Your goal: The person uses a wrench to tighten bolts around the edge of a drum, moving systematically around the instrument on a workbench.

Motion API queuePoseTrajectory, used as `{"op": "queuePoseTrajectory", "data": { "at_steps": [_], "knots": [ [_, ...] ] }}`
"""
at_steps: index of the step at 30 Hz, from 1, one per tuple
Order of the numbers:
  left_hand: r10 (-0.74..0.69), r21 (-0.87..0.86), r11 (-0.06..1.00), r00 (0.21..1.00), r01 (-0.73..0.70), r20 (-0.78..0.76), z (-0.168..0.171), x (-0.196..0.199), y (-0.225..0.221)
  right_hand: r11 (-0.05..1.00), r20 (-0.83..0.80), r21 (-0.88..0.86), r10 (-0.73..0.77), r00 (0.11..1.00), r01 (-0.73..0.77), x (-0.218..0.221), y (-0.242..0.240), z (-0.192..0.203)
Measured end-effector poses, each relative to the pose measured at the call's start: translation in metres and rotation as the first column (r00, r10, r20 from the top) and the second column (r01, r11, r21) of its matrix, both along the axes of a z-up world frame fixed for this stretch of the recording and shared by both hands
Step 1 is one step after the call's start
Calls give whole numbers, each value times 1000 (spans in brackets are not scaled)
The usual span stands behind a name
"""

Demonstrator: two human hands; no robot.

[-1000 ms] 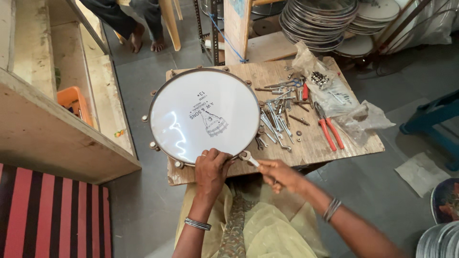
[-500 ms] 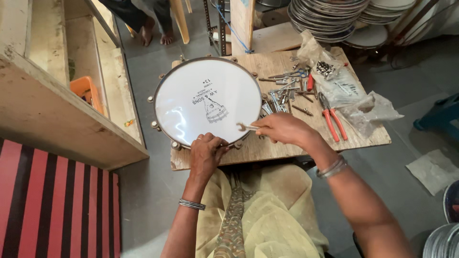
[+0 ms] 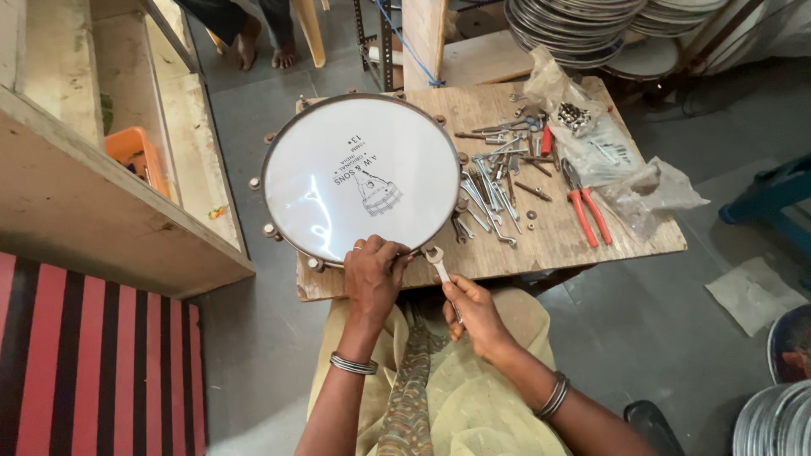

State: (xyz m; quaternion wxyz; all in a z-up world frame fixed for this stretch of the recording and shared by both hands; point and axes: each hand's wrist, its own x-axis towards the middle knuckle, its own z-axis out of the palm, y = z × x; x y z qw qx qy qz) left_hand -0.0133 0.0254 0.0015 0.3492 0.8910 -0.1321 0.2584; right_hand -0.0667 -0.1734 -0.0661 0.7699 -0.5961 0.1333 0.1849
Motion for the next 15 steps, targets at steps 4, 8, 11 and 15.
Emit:
{"op": "queuePoseTrajectory", "data": {
  "at_steps": [4,8,11,15],
  "knots": [
    [23,-17,1000,1000,-23,2,0,-1,-4,979,-65,161,-113,991,122,6,21,-6],
    [35,-34,999,999,-35,10,0,-1,-9,956,-77,243,-148,986,163,4,34,-7],
    [18,-26,1000,1000,-18,12,-1,0,-7,966,-54,217,-135,989,143,8,26,-9],
    [-18,16,1000,1000,18,-12,-2,2,3,983,-93,155,118,989,-103,29,-21,-9]
  ]
}}
